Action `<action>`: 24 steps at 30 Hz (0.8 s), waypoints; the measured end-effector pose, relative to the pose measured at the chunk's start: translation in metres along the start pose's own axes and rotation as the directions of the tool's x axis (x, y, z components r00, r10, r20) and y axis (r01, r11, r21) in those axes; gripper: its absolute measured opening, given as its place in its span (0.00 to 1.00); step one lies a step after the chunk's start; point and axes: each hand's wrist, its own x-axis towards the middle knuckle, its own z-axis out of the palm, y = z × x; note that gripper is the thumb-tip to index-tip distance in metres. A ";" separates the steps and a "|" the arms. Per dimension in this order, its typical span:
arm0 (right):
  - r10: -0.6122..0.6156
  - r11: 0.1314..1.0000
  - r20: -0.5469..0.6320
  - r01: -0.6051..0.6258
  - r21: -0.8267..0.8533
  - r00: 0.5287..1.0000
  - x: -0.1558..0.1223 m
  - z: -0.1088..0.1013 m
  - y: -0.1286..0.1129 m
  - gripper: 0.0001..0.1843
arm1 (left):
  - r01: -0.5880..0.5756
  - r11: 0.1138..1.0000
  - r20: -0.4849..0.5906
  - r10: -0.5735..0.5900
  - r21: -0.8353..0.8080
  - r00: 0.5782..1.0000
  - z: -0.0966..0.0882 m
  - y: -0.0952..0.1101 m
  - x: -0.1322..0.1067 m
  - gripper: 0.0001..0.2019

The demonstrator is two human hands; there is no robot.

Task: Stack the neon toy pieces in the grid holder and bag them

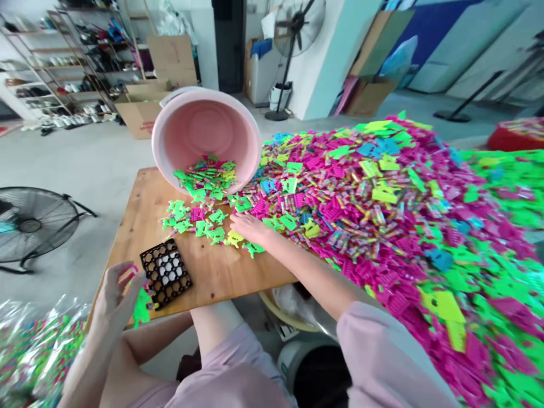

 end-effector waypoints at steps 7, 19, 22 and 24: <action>0.226 0.598 -0.168 -0.001 0.802 0.960 0.050 0.027 -0.111 0.18 | 0.009 0.993 -0.058 -0.002 0.116 0.998 0.000 0.004 -0.004 0.17; 0.068 0.701 -0.207 0.101 0.706 0.976 0.109 0.048 -0.201 0.13 | -0.016 0.966 -0.043 0.028 0.256 0.999 -0.003 -0.003 -0.002 0.20; 0.163 0.606 -0.217 0.076 0.792 0.962 0.108 0.046 -0.203 0.10 | -0.036 0.968 -0.023 0.043 0.247 0.999 -0.004 -0.009 0.000 0.20; 0.186 0.524 -0.218 0.091 0.847 0.958 0.111 0.049 -0.206 0.07 | -0.039 0.972 0.008 0.038 0.230 0.999 -0.004 -0.010 0.001 0.21</action>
